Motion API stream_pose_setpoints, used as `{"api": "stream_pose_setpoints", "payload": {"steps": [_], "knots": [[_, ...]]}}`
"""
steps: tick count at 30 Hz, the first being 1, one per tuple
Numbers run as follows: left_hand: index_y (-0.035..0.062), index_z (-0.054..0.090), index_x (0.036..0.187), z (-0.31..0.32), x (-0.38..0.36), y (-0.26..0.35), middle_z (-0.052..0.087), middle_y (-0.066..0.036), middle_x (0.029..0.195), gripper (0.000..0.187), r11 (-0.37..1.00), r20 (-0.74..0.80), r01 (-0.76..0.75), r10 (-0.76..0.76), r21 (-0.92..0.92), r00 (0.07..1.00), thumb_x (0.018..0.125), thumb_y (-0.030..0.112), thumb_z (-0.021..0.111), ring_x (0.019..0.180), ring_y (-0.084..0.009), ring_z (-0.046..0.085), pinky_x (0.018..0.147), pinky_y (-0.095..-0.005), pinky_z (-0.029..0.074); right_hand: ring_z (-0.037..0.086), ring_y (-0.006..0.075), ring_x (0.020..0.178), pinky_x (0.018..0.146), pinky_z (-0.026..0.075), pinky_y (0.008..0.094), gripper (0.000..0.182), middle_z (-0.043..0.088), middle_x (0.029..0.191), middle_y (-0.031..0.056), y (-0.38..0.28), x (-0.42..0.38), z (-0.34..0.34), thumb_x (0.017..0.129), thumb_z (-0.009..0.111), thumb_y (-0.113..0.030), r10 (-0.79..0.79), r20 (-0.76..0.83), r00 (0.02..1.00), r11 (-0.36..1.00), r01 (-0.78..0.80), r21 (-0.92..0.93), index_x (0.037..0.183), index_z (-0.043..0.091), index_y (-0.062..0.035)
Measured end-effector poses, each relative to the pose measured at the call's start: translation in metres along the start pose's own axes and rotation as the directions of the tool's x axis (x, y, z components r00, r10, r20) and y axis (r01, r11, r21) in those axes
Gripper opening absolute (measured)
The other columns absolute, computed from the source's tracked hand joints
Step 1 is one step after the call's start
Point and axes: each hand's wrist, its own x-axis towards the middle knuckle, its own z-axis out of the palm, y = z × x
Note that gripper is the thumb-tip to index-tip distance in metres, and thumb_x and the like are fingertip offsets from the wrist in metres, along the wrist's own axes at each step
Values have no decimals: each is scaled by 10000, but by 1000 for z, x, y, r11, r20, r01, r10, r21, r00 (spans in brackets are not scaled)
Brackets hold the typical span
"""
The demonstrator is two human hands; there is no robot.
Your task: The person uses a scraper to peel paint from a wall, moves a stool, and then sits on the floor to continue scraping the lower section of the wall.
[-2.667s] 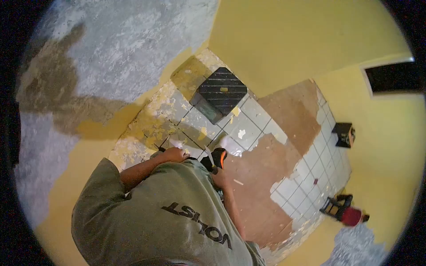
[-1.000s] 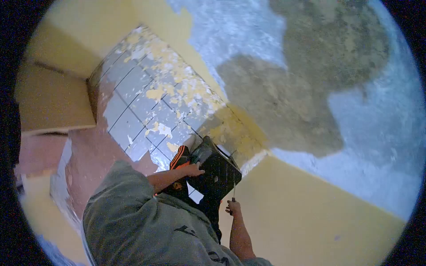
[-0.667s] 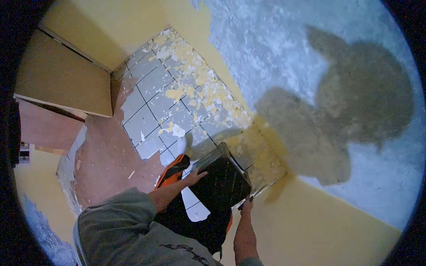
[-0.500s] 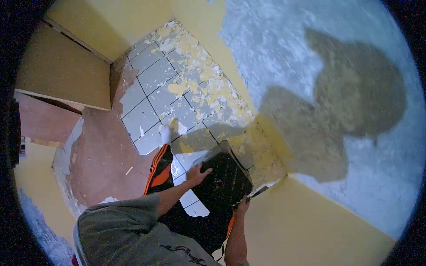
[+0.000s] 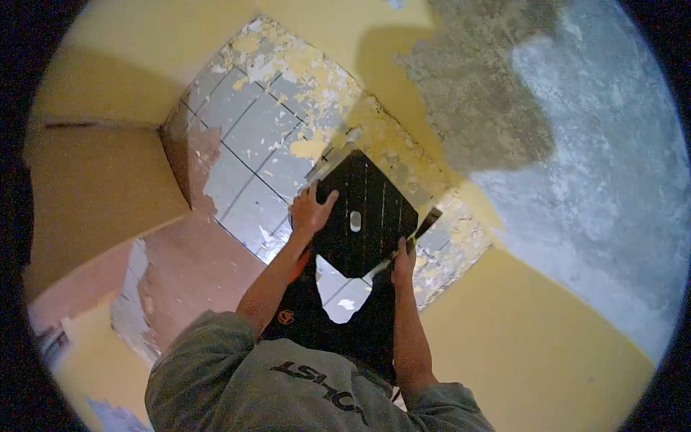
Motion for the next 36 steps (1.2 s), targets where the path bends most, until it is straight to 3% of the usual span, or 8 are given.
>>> {"api": "stream_pose_setpoints", "payload": {"steps": [9, 15, 20, 22, 25, 31, 33, 36], "knots": [[112, 383, 1307, -114, 167, 10, 511, -187, 1170, 835, 996, -65, -48, 52, 75, 997, 690, 646, 559, 1079, -387, 475, 887, -551, 341, 476, 114, 734, 647, 374, 256, 346, 553, 868, 14, -31, 94, 182, 858, 583, -330, -36, 92, 995, 991, 48, -127, 1045, 544, -41], [105, 318, 1338, -126, 270, -28, 449, -176, 1252, 955, 999, -38, 8, -7, 33, 999, 628, 675, 603, 1135, -390, 439, 912, -565, 325, 539, 295, 863, 790, 408, 381, 490, 581, 968, 164, 6, 175, 287, 845, 558, -407, -173, 93, 980, 887, 196, -418, 1100, 508, 9], [42, 167, 1380, -128, 342, -82, 347, -213, 1327, 1075, 980, -80, -198, 199, 15, 977, 618, 613, 666, 1179, -398, 388, 964, -523, 311, 540, 364, 978, 839, 408, 411, 465, 575, 1025, 212, -21, 170, 366, 843, 554, -398, -200, 161, 967, 878, 250, -408, 1064, 528, 11], [32, 135, 1384, -138, 357, -101, 333, -221, 1335, 1092, 961, 43, -278, 277, 9, 960, 622, 604, 668, 1176, -410, 385, 959, -516, 322, 557, 289, 940, 819, 413, 367, 392, 596, 1002, 167, -5, 164, 385, 849, 567, -317, -438, 97, 894, 662, 393, -638, 1059, 538, 13], [39, 77, 1396, -155, 364, -115, 301, -249, 1349, 1072, 911, 247, -387, 411, -142, 877, 662, 560, 660, 1170, -431, 381, 931, -518, 351, 537, 354, 1005, 843, 412, 389, 374, 579, 1035, 218, 17, 160, 385, 839, 568, -280, -321, 107, 941, 645, 300, -703, 1073, 540, 9], [64, 106, 1401, -195, 366, -37, 313, -246, 1339, 923, 837, 248, -537, 545, -105, 801, 739, 422, 642, 1181, -414, 378, 953, -472, 355, 559, 356, 968, 826, 425, 394, 452, 597, 986, 221, -109, 70, 415, 841, 538, -386, 120, -37, 992, 769, -117, -629, 1081, 534, -3], [50, 141, 1393, -202, 362, 6, 319, -258, 1326, 888, 849, 317, -512, 525, -129, 790, 745, 395, 641, 1194, -410, 363, 973, -466, 336, 592, 354, 892, 784, 447, 407, 480, 616, 936, 210, -134, 67, 410, 840, 533, -416, -201, 75, 977, 543, 175, -821, 1099, 520, -12], [5, 243, 1344, -194, 376, 54, 367, -260, 1293, 768, 806, 353, -548, 592, -224, 725, 783, 395, 594, 1187, -398, 381, 986, -432, 323, 605, 323, 823, 739, 458, 401, 457, 623, 923, 194, -171, 80, 399, 850, 549, -353, -270, 169, 948, 506, 289, -813, 1175, 473, -41]]}}
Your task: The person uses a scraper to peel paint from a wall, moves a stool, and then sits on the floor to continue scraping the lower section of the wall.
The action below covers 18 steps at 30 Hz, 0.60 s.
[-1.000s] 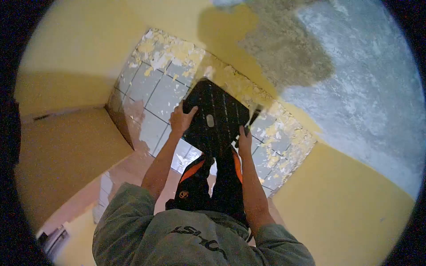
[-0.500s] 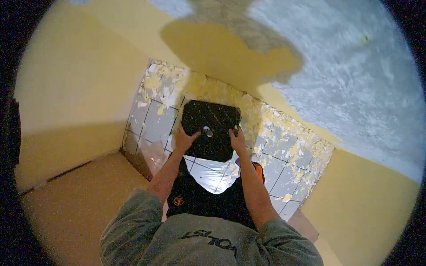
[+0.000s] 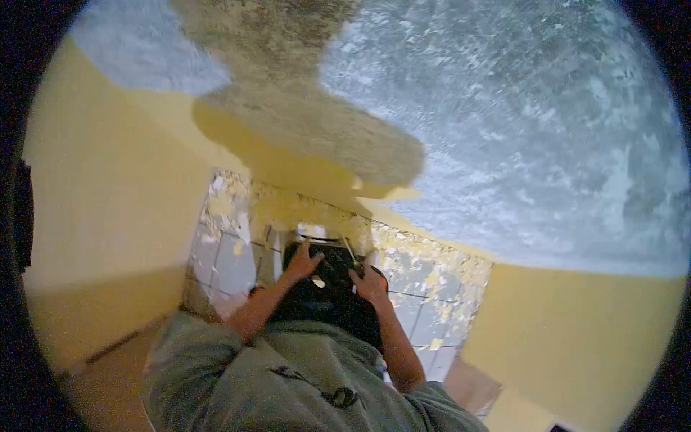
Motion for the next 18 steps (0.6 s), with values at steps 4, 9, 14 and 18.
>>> {"api": "stream_pose_setpoints", "payload": {"steps": [4, 9, 14, 18], "knots": [[-13, 457, 1168, -25, 31, 78, 576, -254, 1010, 542, 996, 32, 81, -80, -44, 996, 853, 426, 490, 1002, -372, 544, 866, -422, 420, 501, 353, 1105, 923, 385, 392, 541, 522, 1165, 252, -20, 25, -80, 867, 514, -351, 8, 311, 950, 978, -72, 194, 1316, 349, -100], [-13, 487, 1132, 25, 74, 17, 585, -213, 1010, 455, 973, 58, -227, 226, 26, 973, 897, 375, 448, 912, -338, 569, 785, -372, 451, 392, 87, 478, 438, 359, 231, 464, 425, 630, -15, 12, 81, -81, 885, 512, -269, -192, 378, 906, 951, 76, 299, 1324, 367, -235], [34, 533, 1117, 19, 106, -4, 575, -188, 1013, 380, 961, 357, -274, 241, 43, 902, 891, 327, 447, 955, -313, 562, 812, -362, 454, 408, 88, 514, 437, 358, 240, 415, 462, 665, -9, -23, 93, -71, 886, 502, -234, -100, 312, 945, 968, 20, 248, 1294, 431, -213], [25, 509, 1120, -30, 121, 41, 573, -194, 1009, 409, 995, 545, -103, 91, -8, 834, 878, 348, 441, 992, -337, 545, 804, -380, 454, 411, 89, 520, 441, 358, 232, 424, 452, 657, -11, -32, 107, -36, 892, 487, -237, -126, 245, 961, 950, 45, 309, 1305, 411, -175]]}}
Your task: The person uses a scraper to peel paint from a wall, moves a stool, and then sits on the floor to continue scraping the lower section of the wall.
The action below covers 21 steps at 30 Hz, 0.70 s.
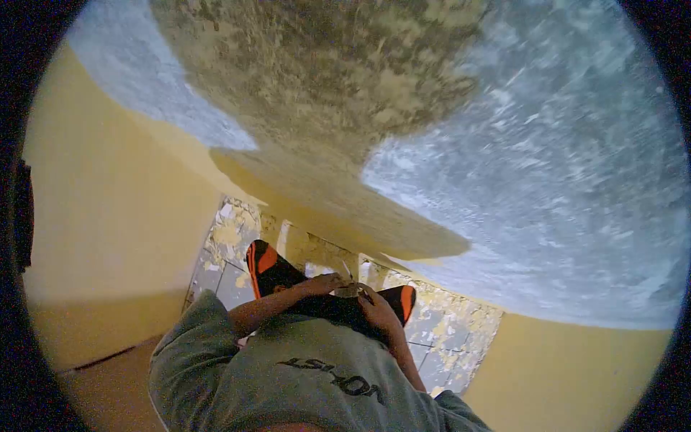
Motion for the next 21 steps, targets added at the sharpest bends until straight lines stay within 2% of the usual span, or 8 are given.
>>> {"api": "stream_pose_setpoints", "payload": {"steps": [1, 3, 4, 8, 10, 13, 16, 21], "knots": [[25, 509, 1120, 11, 18, -21, 573, -194, 1009, 409, 1000, 12, -1, 1, 18, 1000, 878, 348, 441, 992, -337, 545, 804, -380, 454, 411, 89, 520, 441, 358, 232, 424, 452, 657, -11, -9, 2, 4, 892, 487, -237, -1, -15, 1000, 1000, 2, 16, 1305, 411, -175], [30, 479, 1120, 40, 66, -76, 586, -151, 912, 420, 828, -138, -542, 560, 147, 817, 873, 368, 446, 902, -298, 572, 762, -378, 466, 411, 86, 510, 435, 351, 227, 422, 437, 645, -15, -36, 3, 5, 898, 474, -214, 169, -18, 985, 986, -169, 14, 1311, 400, -172], [30, 479, 1120, 45, 77, -74, 586, -151, 912, 420, 821, -97, -551, 567, 151, 818, 873, 368, 446, 902, -298, 572, 762, -378, 466, 409, 80, 502, 423, 342, 228, 413, 435, 643, -14, -33, 5, 4, 904, 458, -206, 61, -74, 995, 998, -60, 18, 1311, 399, -175], [93, 510, 1104, 77, 126, -59, 563, -103, 1052, 436, 724, 137, -48, 194, -688, 972, 899, 447, 363, 937, -289, 557, 835, -396, 449, 406, 68, 494, 422, 338, 218, 470, 433, 628, -4, -40, -9, -7, 907, 446, -184, 158, -150, 976, 962, -118, 245, 1360, 331, -134], [96, 466, 1140, 54, 63, 24, 573, -100, 1024, 446, 204, 44, 20, 117, -979, 992, 909, 451, 325, 959, -266, 560, 796, -405, 476, 449, 98, 536, 474, 378, 241, 483, 487, 694, 33, -38, -19, -9, 909, 446, -210, 130, -130, 983, 924, -72, 376, 1363, 314, -113], [82, 429, 1160, 53, 22, 106, 582, -111, 977, 497, 282, -23, -24, 8, -959, 1000, 910, 487, 285, 927, -247, 580, 755, -405, 492, 457, 95, 491, 430, 387, 250, 503, 497, 685, 22, -42, -44, 4, 895, 462, -133, 64, -280, 958, 870, 84, 486, 1369, 297, -101], [79, 475, 1122, 61, 11, 133, 579, -89, 964, 466, 286, 23, -26, 165, -958, 986, 913, 475, 346, 859, -201, 563, 769, -314, 448, 499, 105, 506, 449, 418, 257, 479, 531, 716, 47, -39, -56, 22, 866, 507, -101, 127, -572, 811, 857, 201, 474, 1317, 350, -60], [57, 502, 1146, 74, -7, 130, 568, -49, 978, 371, 760, -55, -89, 70, -644, 996, 892, 327, 479, 832, -98, 529, 748, -234, 438, 580, 144, 607, 478, 453, 256, 493, 576, 884, 120, -2, -54, 32, 813, 589, -117, 83, -747, 660, 941, 195, 277, 1232, 364, 12]]}}
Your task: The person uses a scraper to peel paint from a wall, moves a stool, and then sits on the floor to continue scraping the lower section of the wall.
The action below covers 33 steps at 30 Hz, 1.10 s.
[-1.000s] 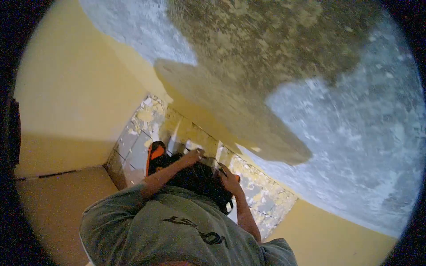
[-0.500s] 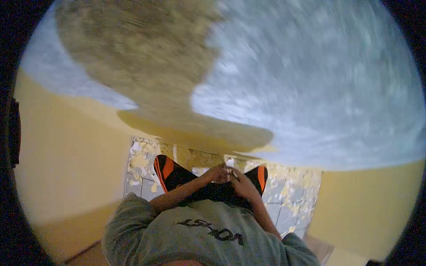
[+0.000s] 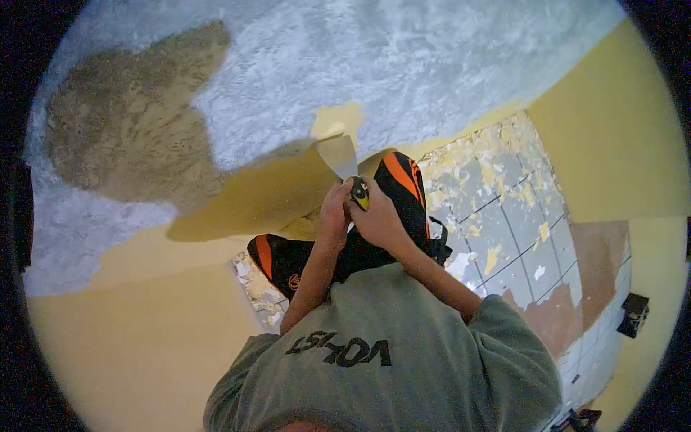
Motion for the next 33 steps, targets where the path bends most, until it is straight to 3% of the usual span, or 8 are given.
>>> {"api": "stream_pose_setpoints", "payload": {"steps": [6, 14, 16, 17, 19, 22, 30, 33], "knots": [[52, 404, 1234, 8, -25, 10, 512, -81, 1112, 421, 993, -39, -118, 118, 1, 992, 885, 269, 496, 903, -128, 530, 774, -256, 437, 600, 345, 909, 769, 469, 367, 395, 601, 959, 209, -10, 7, -45, 769, 622, -120, -190, -91, 978, 978, 180, -106, 1121, 468, -31], [53, 421, 1222, -11, -36, 1, 481, -125, 1196, 418, 872, -121, -323, 389, 369, 913, 848, 195, 545, 1065, -241, 522, 868, -346, 426, 615, 311, 804, 696, 476, 353, 312, 635, 875, 159, -32, 16, -148, 776, 614, -151, -189, 167, 968, 899, 239, -367, 1075, 568, -77], [57, 466, 1181, 16, -42, 16, 473, -133, 1205, 416, 239, 193, -537, 755, 809, 627, 805, 159, 611, 1089, -292, 504, 965, -424, 346, 609, 317, 790, 688, 473, 368, 304, 636, 849, 155, -40, 14, -150, 763, 618, -147, -123, 214, 969, 832, 219, -510, 1054, 578, -69], [57, 466, 1181, 24, -39, 19, 473, -133, 1205, 416, 241, 187, -540, 763, 806, 619, 805, 159, 611, 1089, -292, 504, 965, -424, 346, 622, 296, 761, 662, 475, 354, 275, 639, 826, 152, -44, 10, -146, 752, 619, -107, -180, 260, 949, 784, 298, -545, 1021, 588, -56], [70, 509, 1142, 35, -31, 24, 528, -124, 1125, 402, -277, 590, -563, 626, 779, 509, 782, 185, 646, 1058, -312, 518, 1023, -501, 235, 630, 299, 752, 649, 480, 350, 232, 637, 796, 156, -50, 1, -136, 723, 638, -71, -282, 318, 905, 721, 419, -552, 947, 595, -26], [78, 530, 1129, 34, -14, 21, 581, -103, 1025, 370, -54, 558, -698, 646, 714, 521, 800, 216, 627, 1019, -296, 540, 1029, -556, 172, 588, 356, 791, 712, 457, 412, 285, 628, 806, 158, -54, -15, -128, 726, 645, -155, -347, 257, 902, 757, 431, -491, 979, 589, -36], [32, 554, 1057, 31, -7, 29, 604, -129, 904, 331, -45, 701, -785, 485, 618, 523, 795, 220, 629, 825, -308, 590, 695, -393, 473, 587, 139, 745, 690, 457, 299, 190, 645, 818, 107, -39, -26, -107, 736, 685, -69, -308, -55, 950, 941, 313, 126, 895, 596, -17], [31, 559, 981, 36, -1, 27, 584, -101, 755, 277, -103, 684, -821, 617, 561, 390, 781, 206, 637, 671, -270, 562, 574, -376, 448, 586, 229, 752, 701, 450, 314, 147, 613, 759, 161, -37, 4, -94, 813, 623, -121, -691, -181, 699, 644, 710, 285, 772, 526, -19]]}}
